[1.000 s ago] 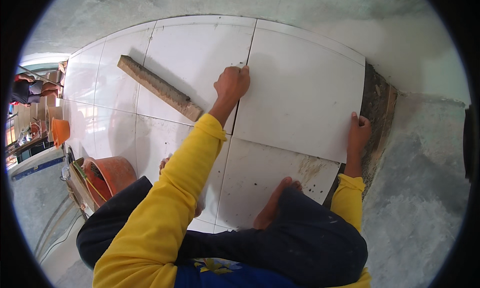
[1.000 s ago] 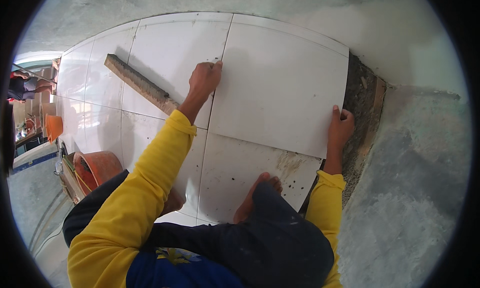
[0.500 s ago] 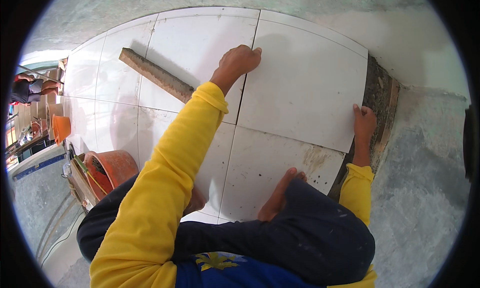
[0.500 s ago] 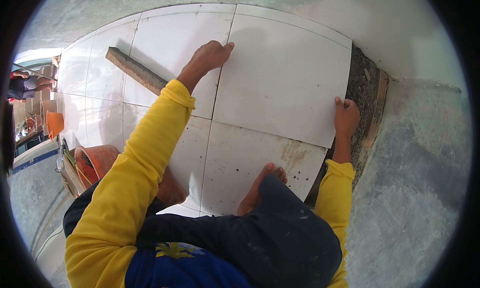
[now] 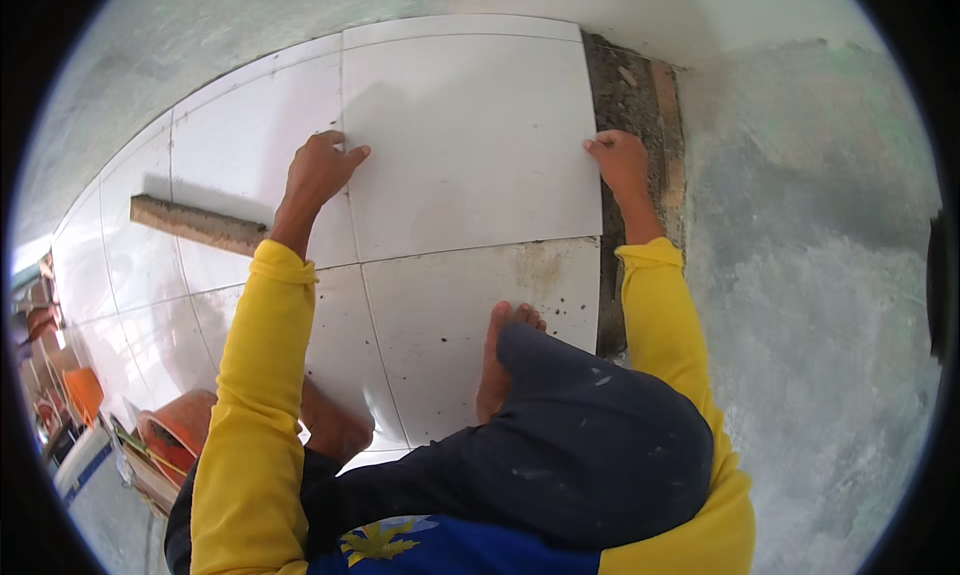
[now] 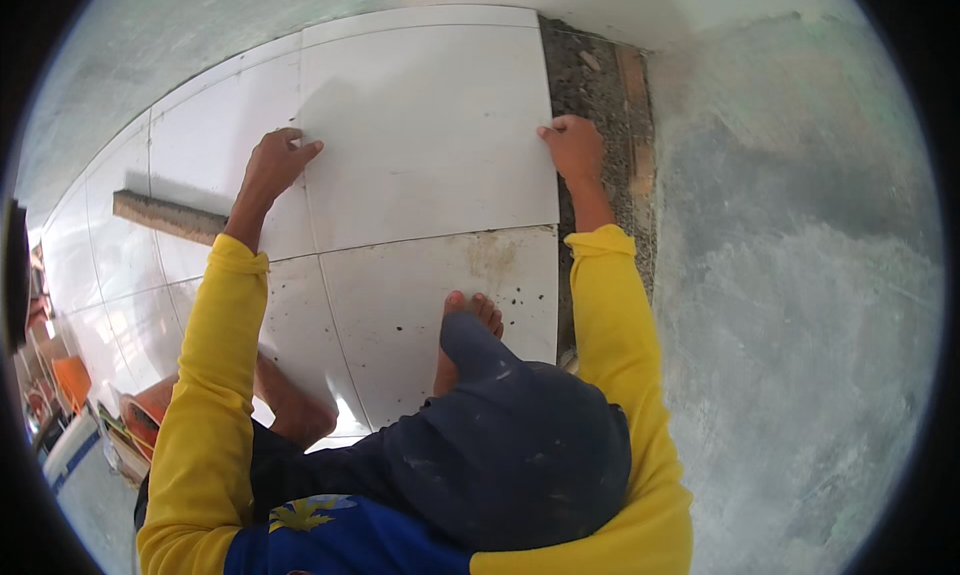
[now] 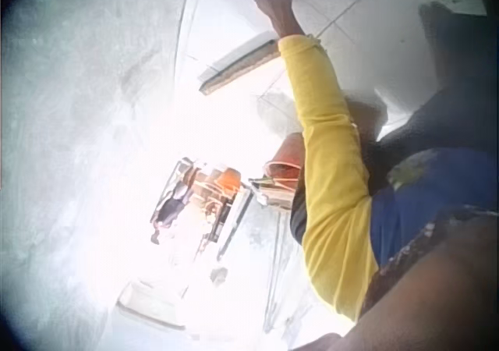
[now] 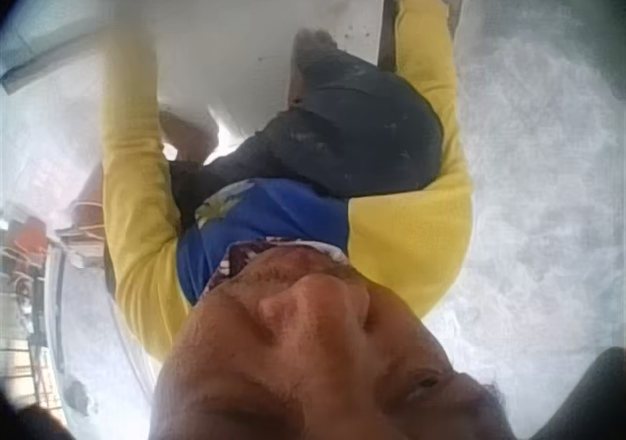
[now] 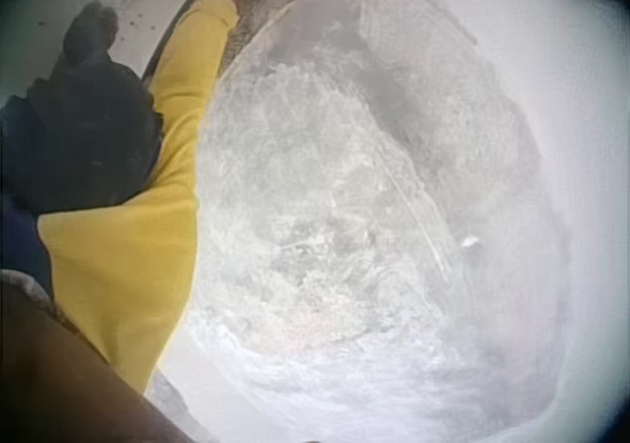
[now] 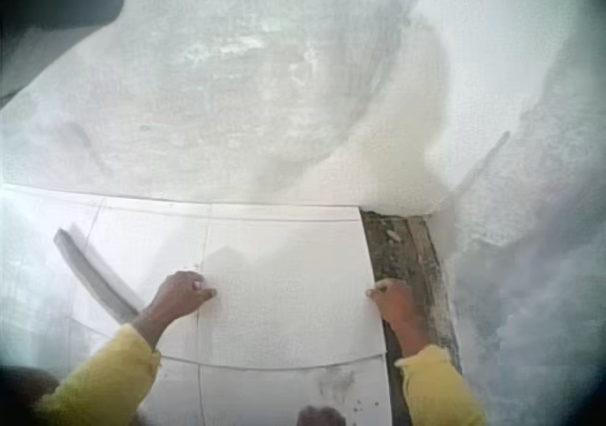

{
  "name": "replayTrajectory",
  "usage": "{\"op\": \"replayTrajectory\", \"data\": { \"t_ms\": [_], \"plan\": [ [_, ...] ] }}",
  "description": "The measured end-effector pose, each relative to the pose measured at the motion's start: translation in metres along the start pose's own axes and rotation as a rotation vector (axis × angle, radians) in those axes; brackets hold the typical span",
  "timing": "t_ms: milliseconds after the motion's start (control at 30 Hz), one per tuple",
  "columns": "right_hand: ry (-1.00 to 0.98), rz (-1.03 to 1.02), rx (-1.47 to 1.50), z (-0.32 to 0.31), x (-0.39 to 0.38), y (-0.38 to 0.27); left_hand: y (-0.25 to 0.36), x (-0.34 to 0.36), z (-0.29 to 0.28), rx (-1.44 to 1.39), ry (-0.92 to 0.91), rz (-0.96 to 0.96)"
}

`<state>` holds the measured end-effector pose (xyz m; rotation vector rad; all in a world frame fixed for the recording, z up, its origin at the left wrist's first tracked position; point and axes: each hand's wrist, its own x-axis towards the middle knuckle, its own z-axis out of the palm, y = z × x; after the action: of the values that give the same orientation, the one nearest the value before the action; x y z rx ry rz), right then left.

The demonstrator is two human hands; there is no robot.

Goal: The person spreads cement on the floor using a trowel, places a white tile, and taps it with a rubber mallet to secure it. They repeat this process by applying cement to the back of another tile and setting it in place.

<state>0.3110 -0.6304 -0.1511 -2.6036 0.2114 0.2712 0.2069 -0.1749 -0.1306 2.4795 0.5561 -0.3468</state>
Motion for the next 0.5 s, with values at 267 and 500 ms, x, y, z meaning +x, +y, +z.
{"op": "replayTrajectory", "data": {
  "t_ms": [267, 500],
  "plan": [
    [-0.020, 0.039, 0.011, -0.008, -0.004, 0.004, 0.025, -0.009, 0.003, 0.118, -0.122, 0.036],
    [0.014, -0.109, -0.083, -0.008, -0.006, -0.010, 0.017, -0.004, 0.012, 0.237, -0.026, 0.107]
  ]
}}
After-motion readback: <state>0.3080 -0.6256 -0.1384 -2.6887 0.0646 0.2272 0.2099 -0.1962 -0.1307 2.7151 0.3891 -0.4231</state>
